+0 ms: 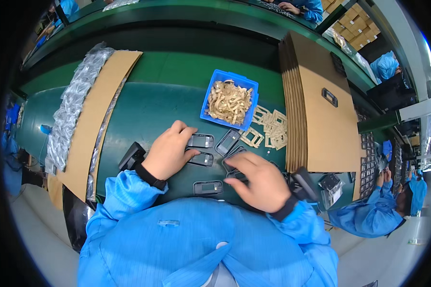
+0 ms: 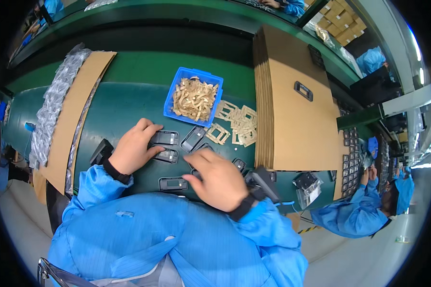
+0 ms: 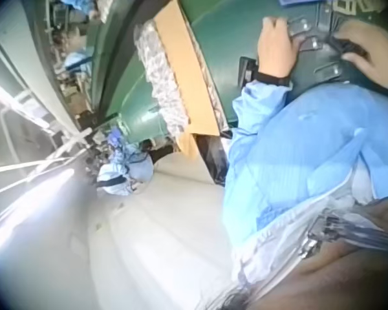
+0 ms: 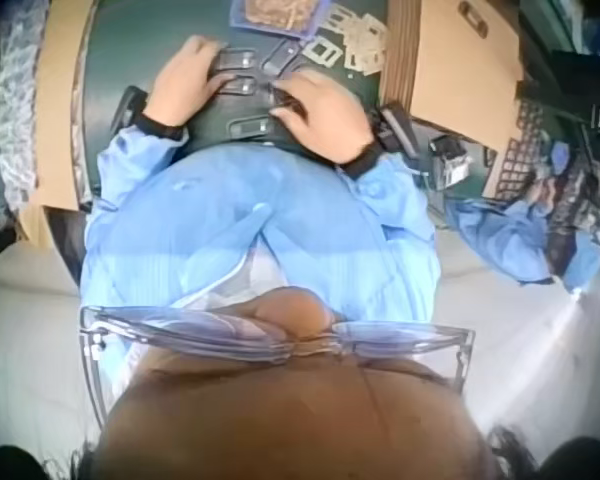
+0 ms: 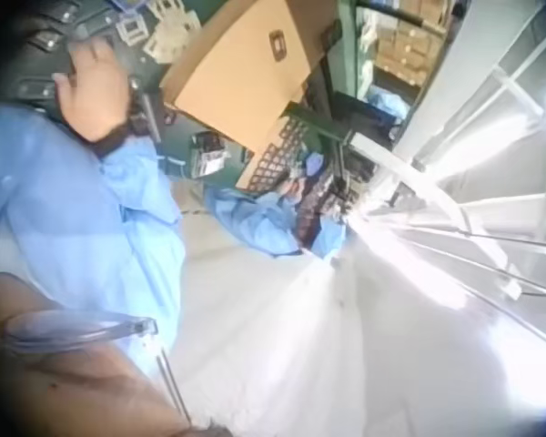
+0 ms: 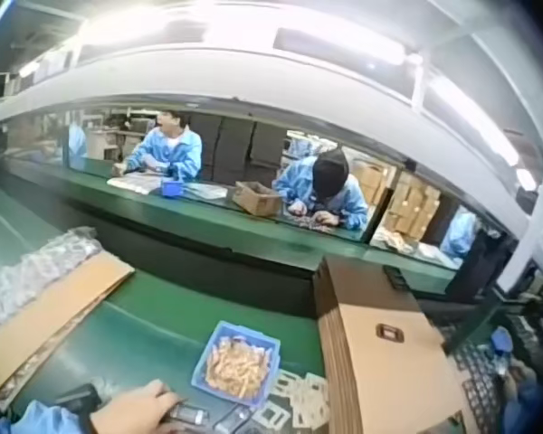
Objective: Assembling electronic parts on a board and placing them into plastic bags on a factory line.
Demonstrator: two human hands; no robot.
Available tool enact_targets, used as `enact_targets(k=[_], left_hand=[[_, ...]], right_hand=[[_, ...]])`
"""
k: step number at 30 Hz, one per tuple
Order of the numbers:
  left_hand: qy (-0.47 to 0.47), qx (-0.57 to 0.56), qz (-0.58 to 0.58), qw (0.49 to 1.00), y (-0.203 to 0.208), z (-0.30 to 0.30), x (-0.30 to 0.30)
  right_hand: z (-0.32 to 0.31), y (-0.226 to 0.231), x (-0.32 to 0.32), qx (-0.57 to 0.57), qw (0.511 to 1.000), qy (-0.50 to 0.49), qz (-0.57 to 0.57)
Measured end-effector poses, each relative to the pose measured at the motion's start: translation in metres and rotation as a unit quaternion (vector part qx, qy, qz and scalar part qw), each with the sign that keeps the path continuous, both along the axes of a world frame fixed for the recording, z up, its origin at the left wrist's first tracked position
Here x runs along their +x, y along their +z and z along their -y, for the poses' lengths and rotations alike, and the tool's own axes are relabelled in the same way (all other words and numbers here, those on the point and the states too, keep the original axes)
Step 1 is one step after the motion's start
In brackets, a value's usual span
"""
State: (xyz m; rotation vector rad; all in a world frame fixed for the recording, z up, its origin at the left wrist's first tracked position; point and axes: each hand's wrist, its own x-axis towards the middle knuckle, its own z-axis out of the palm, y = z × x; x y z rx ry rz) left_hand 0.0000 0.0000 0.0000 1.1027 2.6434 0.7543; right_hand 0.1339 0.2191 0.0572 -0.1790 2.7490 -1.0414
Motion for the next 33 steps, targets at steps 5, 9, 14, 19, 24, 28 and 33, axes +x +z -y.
enact_targets(k=[5, 9, 14, 19, 24, 28, 33], left_hand=[[0.061, 0.112, 0.057, 0.990, 0.001, -0.001, 0.010], [0.103, 0.183, -0.003, 0.978, -0.011, 0.026, -0.007], [0.159, 0.286, 0.065, 0.943, -0.033, 0.038, -0.017], [0.125, 0.331, 0.089, 0.931, -0.037, 0.034, -0.017], [0.125, 0.335, 0.070, 0.931, -0.041, 0.038, -0.017], [0.144, 0.326, 0.087, 0.930, -0.040, 0.042, -0.015], [0.143, 0.321, 0.087, 0.932, -0.033, 0.032, -0.016]], right_hand=[[0.033, -0.041, -0.037, 0.099, 0.979, 0.043, -0.176], [0.049, -0.059, -0.056, 0.157, 0.966, 0.041, -0.199], [0.055, -0.064, -0.068, 0.134, 0.982, 0.050, -0.121], [0.062, -0.065, -0.067, 0.144, 0.986, 0.033, -0.078], [0.068, -0.058, -0.058, 0.178, 0.963, 0.011, -0.201], [0.006, 0.030, -0.032, 0.188, 0.949, -0.047, -0.249], [-0.171, 0.085, -0.003, 0.298, 0.924, -0.175, -0.163]])
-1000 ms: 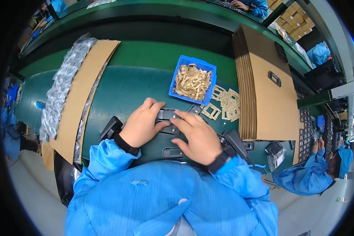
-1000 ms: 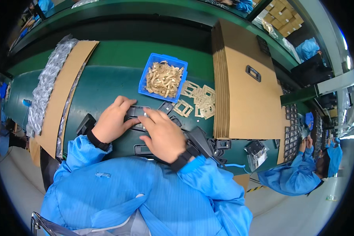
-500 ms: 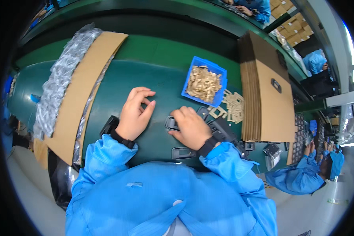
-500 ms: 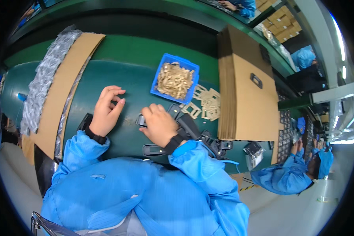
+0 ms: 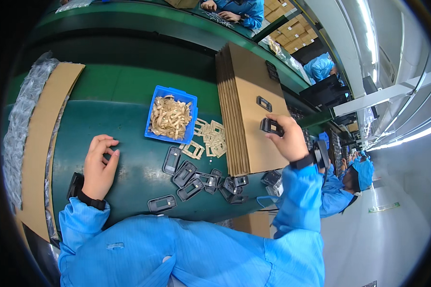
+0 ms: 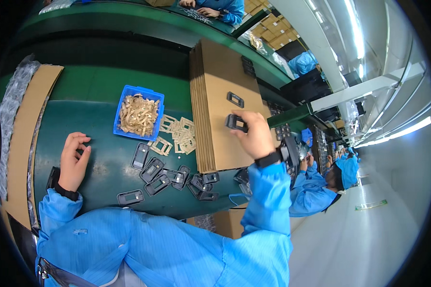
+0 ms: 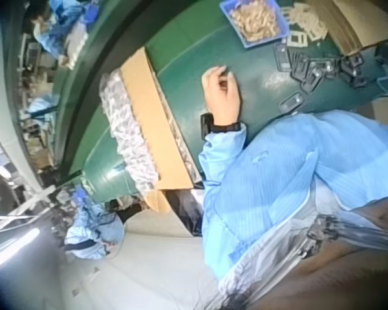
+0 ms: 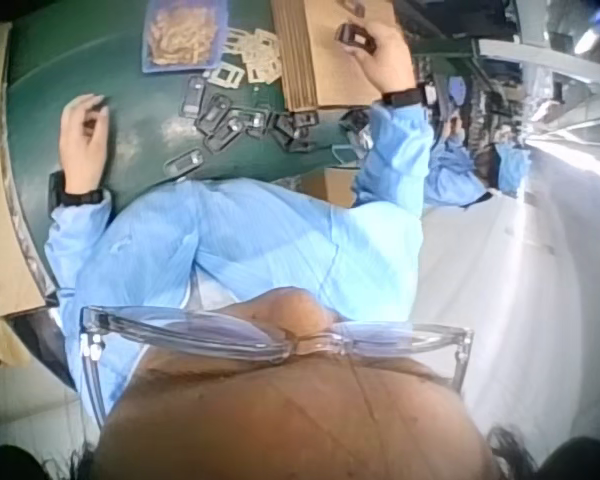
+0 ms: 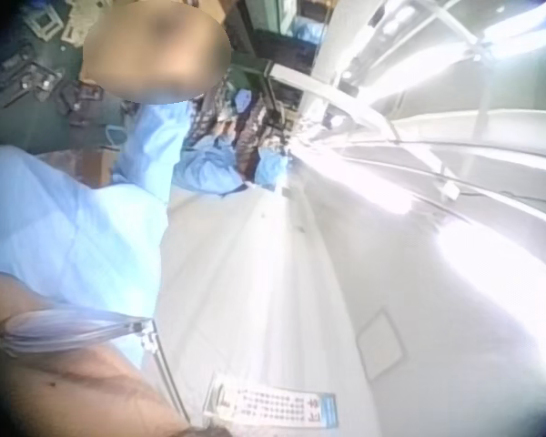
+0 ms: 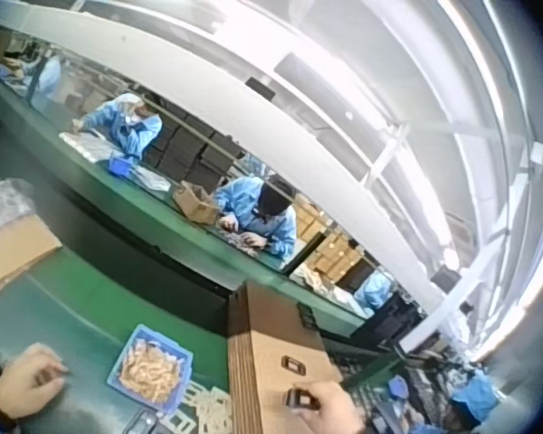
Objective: Assembling electronic parts on a board and placing them into plastic bags on a factory line.
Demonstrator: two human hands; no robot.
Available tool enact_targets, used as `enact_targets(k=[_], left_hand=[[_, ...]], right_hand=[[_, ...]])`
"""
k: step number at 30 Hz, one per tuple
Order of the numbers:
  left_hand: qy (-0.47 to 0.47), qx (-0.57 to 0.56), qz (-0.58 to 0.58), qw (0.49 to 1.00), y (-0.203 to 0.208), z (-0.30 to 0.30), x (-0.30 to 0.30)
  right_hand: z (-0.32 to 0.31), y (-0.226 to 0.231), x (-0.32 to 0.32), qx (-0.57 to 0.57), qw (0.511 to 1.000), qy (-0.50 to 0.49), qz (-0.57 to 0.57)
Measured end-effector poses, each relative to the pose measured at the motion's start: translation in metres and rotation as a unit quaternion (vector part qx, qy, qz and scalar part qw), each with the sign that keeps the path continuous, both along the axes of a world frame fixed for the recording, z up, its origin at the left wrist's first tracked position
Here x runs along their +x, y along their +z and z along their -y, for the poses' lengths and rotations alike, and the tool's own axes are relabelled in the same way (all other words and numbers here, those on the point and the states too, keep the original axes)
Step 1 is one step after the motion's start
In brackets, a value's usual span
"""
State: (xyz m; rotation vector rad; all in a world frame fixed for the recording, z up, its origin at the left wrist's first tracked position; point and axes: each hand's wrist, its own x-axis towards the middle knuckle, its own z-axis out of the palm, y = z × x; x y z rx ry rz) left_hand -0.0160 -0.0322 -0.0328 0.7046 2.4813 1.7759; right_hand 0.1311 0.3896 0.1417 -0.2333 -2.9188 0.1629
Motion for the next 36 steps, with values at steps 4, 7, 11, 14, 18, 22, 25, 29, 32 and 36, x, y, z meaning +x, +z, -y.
enact_targets(k=[4, 7, 11, 14, 18, 22, 25, 29, 32, 36], left_hand=[[0.016, -0.010, -0.007, 1.000, -0.005, -0.003, -0.002], [0.032, -0.021, -0.010, 0.999, -0.009, -0.004, -0.003], [0.038, -0.023, -0.014, 0.999, -0.011, -0.004, -0.004], [0.041, -0.029, -0.023, 0.998, -0.013, -0.003, -0.005], [0.043, -0.032, -0.030, 0.998, -0.014, -0.005, -0.006], [0.043, -0.036, -0.025, 0.998, -0.016, -0.008, -0.006], [0.041, -0.034, -0.031, 0.998, -0.016, -0.009, -0.007], [0.040, -0.028, -0.034, 0.998, -0.015, -0.008, -0.006], [0.038, -0.032, -0.015, 0.999, -0.012, -0.008, -0.005], [0.037, -0.032, -0.013, 0.999, -0.011, -0.008, -0.004]], right_hand=[[-0.064, -0.023, -0.016, -0.110, 0.986, -0.074, 0.103], [-0.080, -0.037, -0.032, -0.098, 0.990, -0.046, 0.087], [-0.095, -0.041, -0.043, -0.014, 0.999, -0.018, 0.036], [-0.093, -0.023, -0.040, -0.058, 0.997, -0.005, 0.058], [-0.077, -0.016, -0.026, -0.091, 0.989, 0.047, 0.103], [-0.069, -0.023, -0.017, -0.071, 0.989, 0.059, 0.116], [-0.070, -0.022, -0.016, -0.065, 0.990, 0.078, 0.101], [-0.081, -0.027, -0.012, -0.028, 0.992, 0.074, 0.099], [-0.085, -0.029, -0.014, 0.003, 0.992, 0.059, 0.107], [-0.085, -0.026, -0.019, -0.027, 0.996, 0.042, 0.067]])
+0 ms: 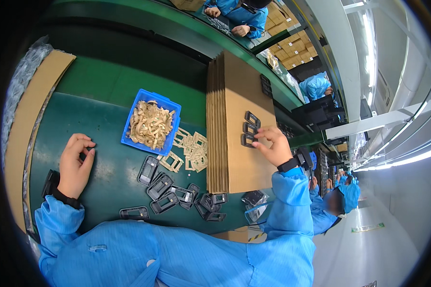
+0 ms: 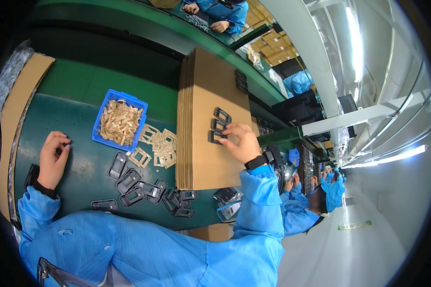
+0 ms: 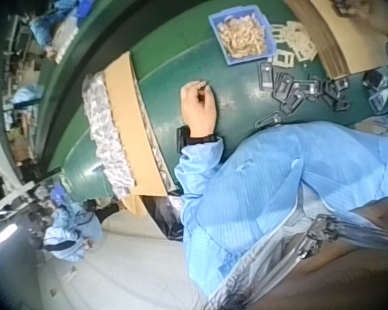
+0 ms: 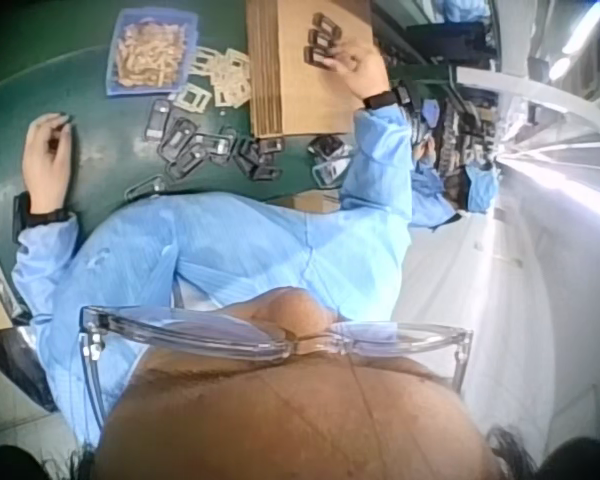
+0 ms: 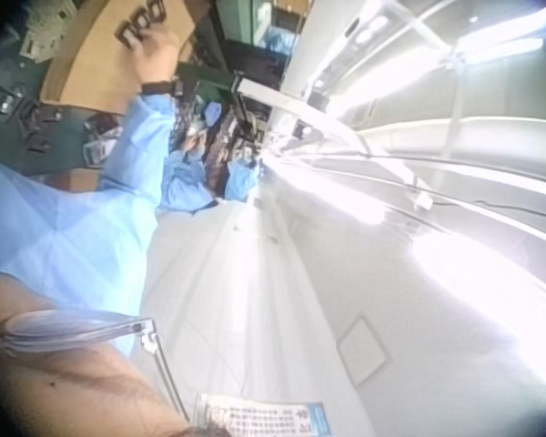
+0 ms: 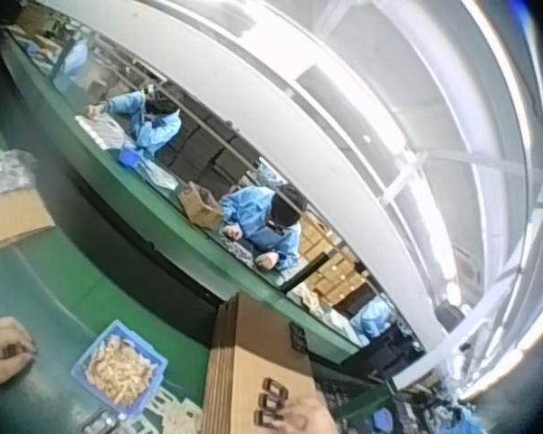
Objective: Assembling electronic parts on a board and placing them into plastic bags on a factory line.
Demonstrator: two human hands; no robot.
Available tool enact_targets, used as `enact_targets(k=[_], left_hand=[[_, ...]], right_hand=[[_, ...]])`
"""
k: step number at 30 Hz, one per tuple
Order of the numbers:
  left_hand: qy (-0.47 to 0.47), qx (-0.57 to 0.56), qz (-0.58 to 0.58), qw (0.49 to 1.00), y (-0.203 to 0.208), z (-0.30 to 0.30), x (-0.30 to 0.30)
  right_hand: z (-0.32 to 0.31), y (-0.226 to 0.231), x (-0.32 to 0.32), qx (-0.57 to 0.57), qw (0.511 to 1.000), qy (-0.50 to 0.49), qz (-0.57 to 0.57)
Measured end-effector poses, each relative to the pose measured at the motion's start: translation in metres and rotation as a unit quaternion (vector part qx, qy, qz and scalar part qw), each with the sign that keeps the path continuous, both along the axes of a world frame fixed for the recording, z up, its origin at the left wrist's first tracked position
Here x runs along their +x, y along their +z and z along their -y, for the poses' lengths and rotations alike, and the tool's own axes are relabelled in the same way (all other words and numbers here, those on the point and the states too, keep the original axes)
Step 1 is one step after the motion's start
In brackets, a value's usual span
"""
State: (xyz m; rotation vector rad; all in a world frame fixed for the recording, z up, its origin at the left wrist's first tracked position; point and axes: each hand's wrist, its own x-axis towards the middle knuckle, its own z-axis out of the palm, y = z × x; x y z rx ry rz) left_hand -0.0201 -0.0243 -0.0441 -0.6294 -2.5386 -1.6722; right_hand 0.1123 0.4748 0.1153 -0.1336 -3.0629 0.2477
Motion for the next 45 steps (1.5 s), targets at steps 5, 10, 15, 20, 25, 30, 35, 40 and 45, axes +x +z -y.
enact_targets(k=[5, 10, 15, 20, 25, 30, 35, 40, 45], left_hand=[[0.004, -0.001, -0.009, 1.000, -0.002, -0.001, -0.001], [0.015, -0.003, -0.014, 1.000, -0.001, 0.000, -0.001], [0.011, -0.005, -0.017, 1.000, 0.001, -0.003, -0.003], [0.023, -0.014, -0.015, 1.000, 0.002, -0.002, -0.001], [0.023, -0.030, -0.024, 0.999, 0.007, -0.008, -0.003], [0.030, -0.052, -0.026, 0.998, 0.013, -0.009, -0.002], [0.039, -0.050, -0.017, 0.998, 0.013, -0.016, -0.004], [0.046, -0.064, -0.022, 0.997, 0.013, -0.018, -0.006], [0.045, -0.070, -0.015, 0.996, 0.014, -0.020, -0.005]], right_hand=[[-0.010, -0.007, -0.017, 0.041, 0.997, 0.040, -0.049], [-0.036, -0.016, -0.029, -0.003, 1.000, -0.015, 0.010], [-0.074, -0.020, -0.057, -0.013, 1.000, -0.002, 0.014], [-0.101, -0.024, -0.107, -0.079, 0.996, -0.044, 0.017], [-0.146, -0.028, -0.155, 0.115, 0.992, 0.043, 0.016], [-0.169, -0.036, -0.192, 0.066, 0.998, 0.020, -0.006], [-0.191, -0.036, -0.208, 0.036, 0.999, -0.017, -0.014], [-0.200, -0.037, -0.217, 0.071, 0.997, 0.003, -0.027], [-0.210, -0.036, -0.225, 0.008, 1.000, -0.003, -0.018]])
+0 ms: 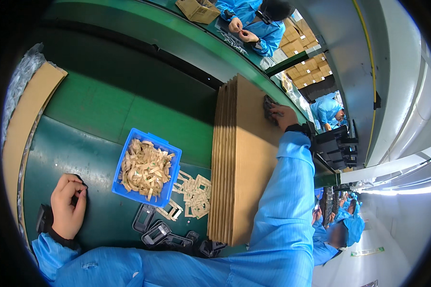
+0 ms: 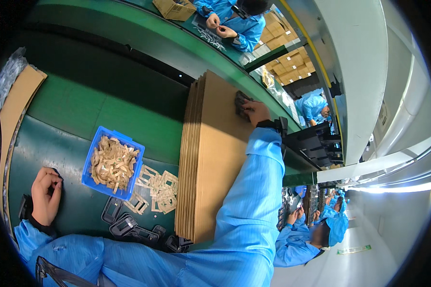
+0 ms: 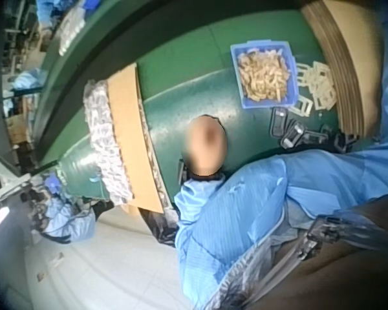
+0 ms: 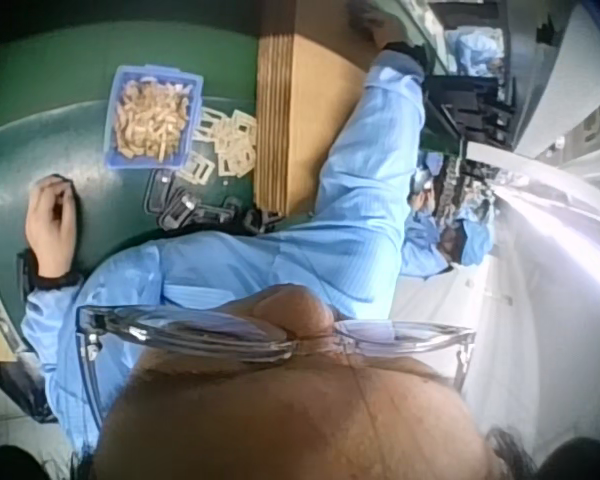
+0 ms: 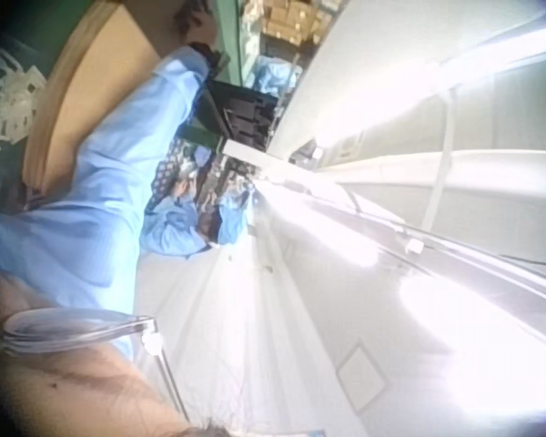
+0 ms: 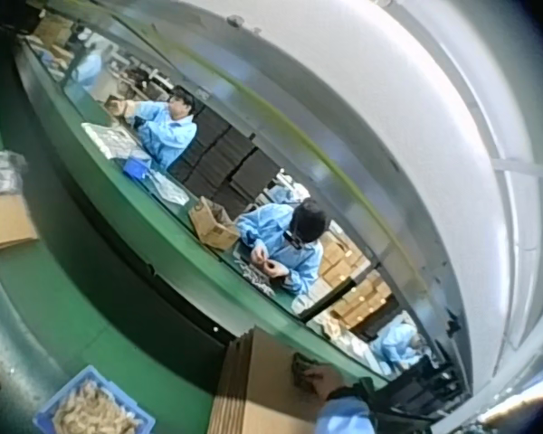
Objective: Assembling electronic parts on a board and placing them into plastic bags on a factory line.
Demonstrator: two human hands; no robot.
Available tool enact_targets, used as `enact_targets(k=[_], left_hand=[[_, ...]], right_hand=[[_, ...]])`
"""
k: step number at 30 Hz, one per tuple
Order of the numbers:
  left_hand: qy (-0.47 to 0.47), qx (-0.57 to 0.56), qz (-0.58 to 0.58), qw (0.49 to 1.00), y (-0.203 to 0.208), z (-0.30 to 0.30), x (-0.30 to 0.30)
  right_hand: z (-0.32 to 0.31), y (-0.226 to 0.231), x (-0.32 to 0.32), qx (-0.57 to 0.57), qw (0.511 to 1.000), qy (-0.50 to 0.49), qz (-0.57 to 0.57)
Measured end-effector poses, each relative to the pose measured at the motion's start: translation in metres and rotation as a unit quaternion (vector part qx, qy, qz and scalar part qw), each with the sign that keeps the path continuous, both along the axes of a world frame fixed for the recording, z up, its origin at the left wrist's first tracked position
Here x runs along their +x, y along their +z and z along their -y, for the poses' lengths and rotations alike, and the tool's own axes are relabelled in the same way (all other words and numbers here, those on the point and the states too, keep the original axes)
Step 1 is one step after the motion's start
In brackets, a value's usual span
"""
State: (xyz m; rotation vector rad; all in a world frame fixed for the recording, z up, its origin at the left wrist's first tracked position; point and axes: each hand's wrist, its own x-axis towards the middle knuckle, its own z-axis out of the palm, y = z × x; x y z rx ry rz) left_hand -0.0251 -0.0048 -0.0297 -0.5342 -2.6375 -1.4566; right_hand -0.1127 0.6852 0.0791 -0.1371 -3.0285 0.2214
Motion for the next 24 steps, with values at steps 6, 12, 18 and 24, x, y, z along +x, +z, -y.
enact_targets(k=[6, 12, 18, 24], left_hand=[[0.002, -0.003, -0.003, 1.000, -0.001, -0.001, 0.001], [-0.001, -0.007, -0.008, 1.000, -0.001, -0.001, 0.000], [-0.001, -0.007, -0.007, 1.000, 0.000, -0.001, 0.001], [0.001, -0.006, -0.004, 1.000, -0.001, -0.001, 0.001]], right_hand=[[0.004, -0.001, -0.003, 0.012, 1.000, -0.004, -0.013], [0.003, -0.001, -0.001, 0.002, 1.000, -0.028, -0.009], [-0.005, -0.001, 0.000, 0.081, 0.997, -0.011, 0.002], [0.005, 0.004, 0.001, 0.091, 0.995, 0.031, -0.008]])
